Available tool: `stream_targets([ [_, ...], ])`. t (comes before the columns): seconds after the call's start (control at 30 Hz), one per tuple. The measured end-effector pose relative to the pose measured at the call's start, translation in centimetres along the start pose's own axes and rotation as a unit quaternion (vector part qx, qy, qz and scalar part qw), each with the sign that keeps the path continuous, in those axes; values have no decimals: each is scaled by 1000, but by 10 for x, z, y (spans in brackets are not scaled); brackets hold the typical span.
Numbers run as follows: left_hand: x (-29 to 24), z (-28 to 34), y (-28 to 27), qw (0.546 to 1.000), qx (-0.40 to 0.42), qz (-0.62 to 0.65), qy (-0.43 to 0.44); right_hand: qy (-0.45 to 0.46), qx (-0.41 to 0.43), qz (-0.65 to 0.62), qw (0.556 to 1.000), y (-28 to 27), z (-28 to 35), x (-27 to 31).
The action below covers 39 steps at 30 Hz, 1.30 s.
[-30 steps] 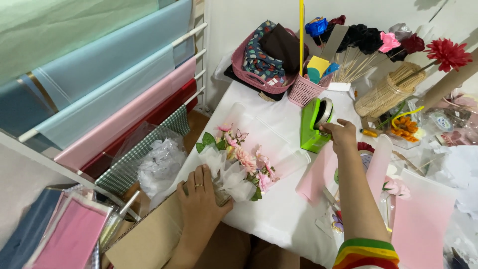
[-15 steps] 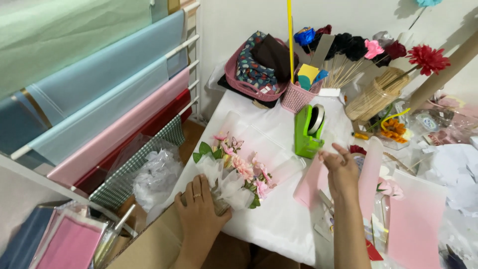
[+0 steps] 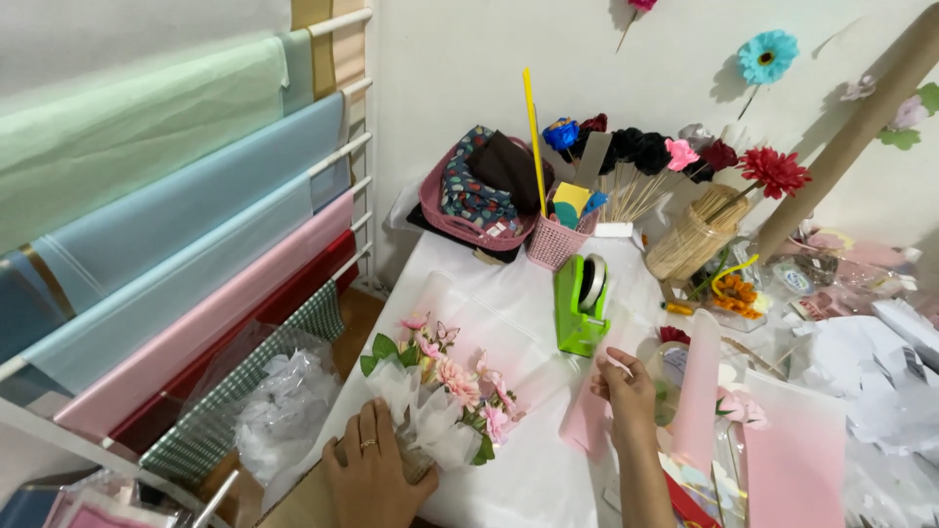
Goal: The person wraps a small bouquet of artificial pink flowers in a sheet of translucent pink paper. They fold the paper around the stems and secure it with tape, then place the wrapped bouquet into a cardboard box.
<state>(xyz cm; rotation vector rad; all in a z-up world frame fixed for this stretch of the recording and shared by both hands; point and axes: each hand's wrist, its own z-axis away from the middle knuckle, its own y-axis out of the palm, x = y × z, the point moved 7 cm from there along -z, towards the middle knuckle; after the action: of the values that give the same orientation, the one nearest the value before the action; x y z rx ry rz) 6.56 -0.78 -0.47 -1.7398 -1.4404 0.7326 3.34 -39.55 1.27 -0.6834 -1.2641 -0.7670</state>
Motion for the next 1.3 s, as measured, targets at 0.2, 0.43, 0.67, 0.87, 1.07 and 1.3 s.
stream_targets([
  [0.2, 0, -1, 2, 1000, -27, 8, -3, 32, -12, 71, 997, 8, -12, 1],
  [0.43, -1, -3, -4, 999, -35, 9, 7, 42, -27, 97, 994, 12, -20, 7],
  [0.67, -2, -1, -4, 999, -38, 6, 4, 25, 20, 181, 983, 13, -54, 2],
  [0.87, -1, -2, -5, 1000, -16, 23, 6, 12, 54, 304, 951, 22, -62, 20],
  [1.07, -1, -5, -9, 999, 25, 25, 12, -24, 68, 468, 881, 28, -68, 26],
  [1.3, -1, -6, -9, 998, 44, 41, 9, -74, 41, 648, 757, 20, -71, 0],
])
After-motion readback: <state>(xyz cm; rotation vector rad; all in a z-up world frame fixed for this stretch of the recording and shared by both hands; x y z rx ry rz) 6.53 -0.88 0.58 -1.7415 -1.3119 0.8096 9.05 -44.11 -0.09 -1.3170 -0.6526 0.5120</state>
